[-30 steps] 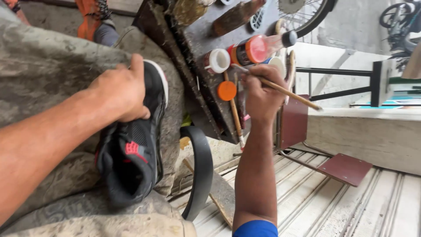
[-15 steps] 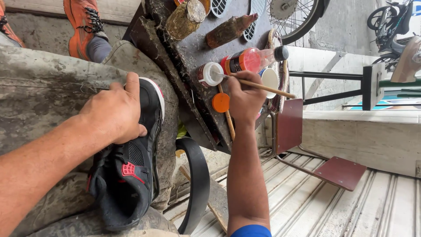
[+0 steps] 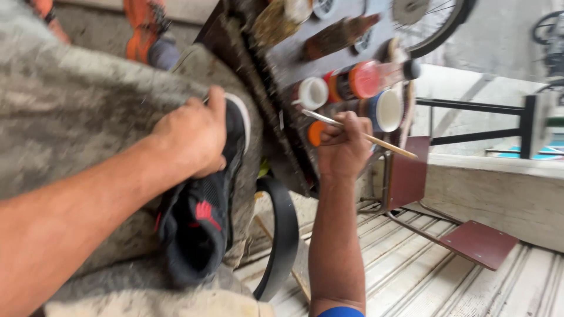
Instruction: Apply adhesive to the sole and upper of a sneaker using a brush and a wooden stick for repair.
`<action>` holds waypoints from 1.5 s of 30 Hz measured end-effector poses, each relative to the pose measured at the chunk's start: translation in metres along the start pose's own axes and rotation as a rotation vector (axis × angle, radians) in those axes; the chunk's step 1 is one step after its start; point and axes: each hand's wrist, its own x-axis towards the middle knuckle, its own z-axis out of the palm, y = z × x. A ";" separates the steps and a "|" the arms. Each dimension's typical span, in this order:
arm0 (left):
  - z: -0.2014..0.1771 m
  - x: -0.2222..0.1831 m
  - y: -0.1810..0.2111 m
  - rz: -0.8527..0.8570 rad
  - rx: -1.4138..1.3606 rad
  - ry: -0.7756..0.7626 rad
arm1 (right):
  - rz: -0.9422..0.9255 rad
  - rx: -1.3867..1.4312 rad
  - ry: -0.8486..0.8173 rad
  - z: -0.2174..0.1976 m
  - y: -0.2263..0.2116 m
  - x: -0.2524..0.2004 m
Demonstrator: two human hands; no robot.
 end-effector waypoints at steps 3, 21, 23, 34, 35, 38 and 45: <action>0.010 0.002 -0.005 0.027 0.078 0.094 | 0.071 0.128 -0.260 0.006 -0.022 -0.039; 0.019 0.020 -0.008 -0.117 0.125 -0.084 | -0.156 -0.631 -0.618 0.039 0.023 -0.112; 0.022 0.022 -0.008 -0.117 0.139 -0.073 | -0.147 -0.621 -0.602 0.037 0.024 -0.111; 0.006 0.014 -0.003 -0.135 0.095 -0.178 | -0.234 -0.642 -0.607 0.039 0.024 -0.112; 0.006 0.014 -0.004 -0.136 0.085 -0.174 | -0.230 -0.665 -0.609 0.041 0.023 -0.113; 0.009 0.015 -0.005 -0.139 0.078 -0.157 | -0.193 -0.655 -0.619 0.041 0.023 -0.116; 0.010 0.017 -0.006 -0.138 0.074 -0.144 | -0.276 -0.791 -0.743 0.043 0.017 -0.117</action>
